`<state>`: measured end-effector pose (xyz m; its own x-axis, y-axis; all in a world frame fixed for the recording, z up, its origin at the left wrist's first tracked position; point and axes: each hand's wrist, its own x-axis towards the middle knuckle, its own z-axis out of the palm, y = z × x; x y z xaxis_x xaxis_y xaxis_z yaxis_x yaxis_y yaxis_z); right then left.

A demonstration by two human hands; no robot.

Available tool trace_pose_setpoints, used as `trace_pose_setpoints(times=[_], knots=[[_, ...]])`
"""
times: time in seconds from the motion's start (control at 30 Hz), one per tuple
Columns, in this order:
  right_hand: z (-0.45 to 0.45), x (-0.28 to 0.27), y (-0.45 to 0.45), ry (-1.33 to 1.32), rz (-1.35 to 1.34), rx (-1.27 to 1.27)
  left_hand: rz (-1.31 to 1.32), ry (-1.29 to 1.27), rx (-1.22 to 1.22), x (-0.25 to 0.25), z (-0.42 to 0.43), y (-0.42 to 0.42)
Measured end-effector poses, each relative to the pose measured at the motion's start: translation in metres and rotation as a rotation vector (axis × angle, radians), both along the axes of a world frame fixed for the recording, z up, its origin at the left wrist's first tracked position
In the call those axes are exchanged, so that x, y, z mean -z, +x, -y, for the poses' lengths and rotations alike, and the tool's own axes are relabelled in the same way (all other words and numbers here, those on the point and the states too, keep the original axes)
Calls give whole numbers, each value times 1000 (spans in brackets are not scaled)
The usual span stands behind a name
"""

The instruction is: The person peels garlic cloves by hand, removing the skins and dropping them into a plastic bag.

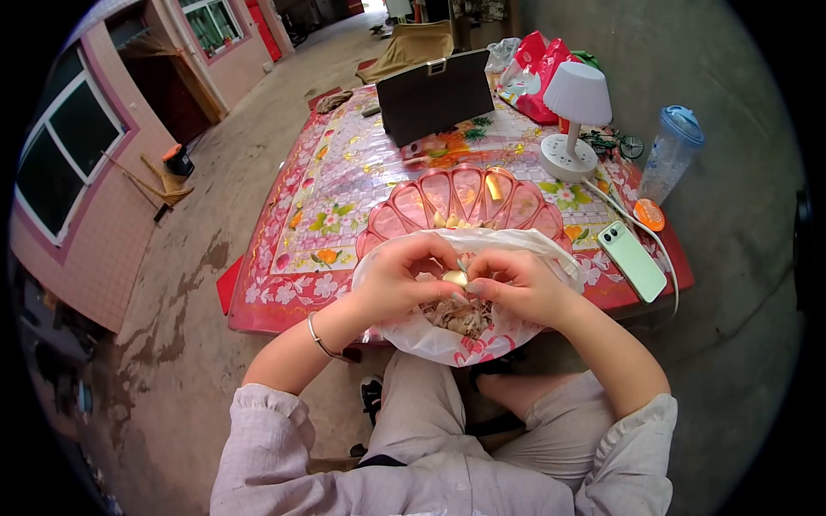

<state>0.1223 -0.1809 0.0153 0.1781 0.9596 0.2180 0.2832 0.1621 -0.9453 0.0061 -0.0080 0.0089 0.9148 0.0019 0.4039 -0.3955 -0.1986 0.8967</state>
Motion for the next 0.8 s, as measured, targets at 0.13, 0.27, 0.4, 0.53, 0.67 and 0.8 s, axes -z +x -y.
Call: trace_pose_setpoints(times=[0.13,0.27,0.4,0.53,0.67,0.8], knots=[[-1,1,-1,-13,79,4,58,146,-29,1,-2,0],[-3,8,0,64,52,31,32,106,-73,3,-1,-1],[0,1,-1,26,-22,-50,28,126,-78,0,2,-2],[1,1,1,-5,-32,-58,39,116,-91,1,3,-2],[0,5,2,41,14,-67,38,109,-67,-3,3,-1],[-1,4,-1,40,-91,-67,268,446,-33,-8,-2,0]])
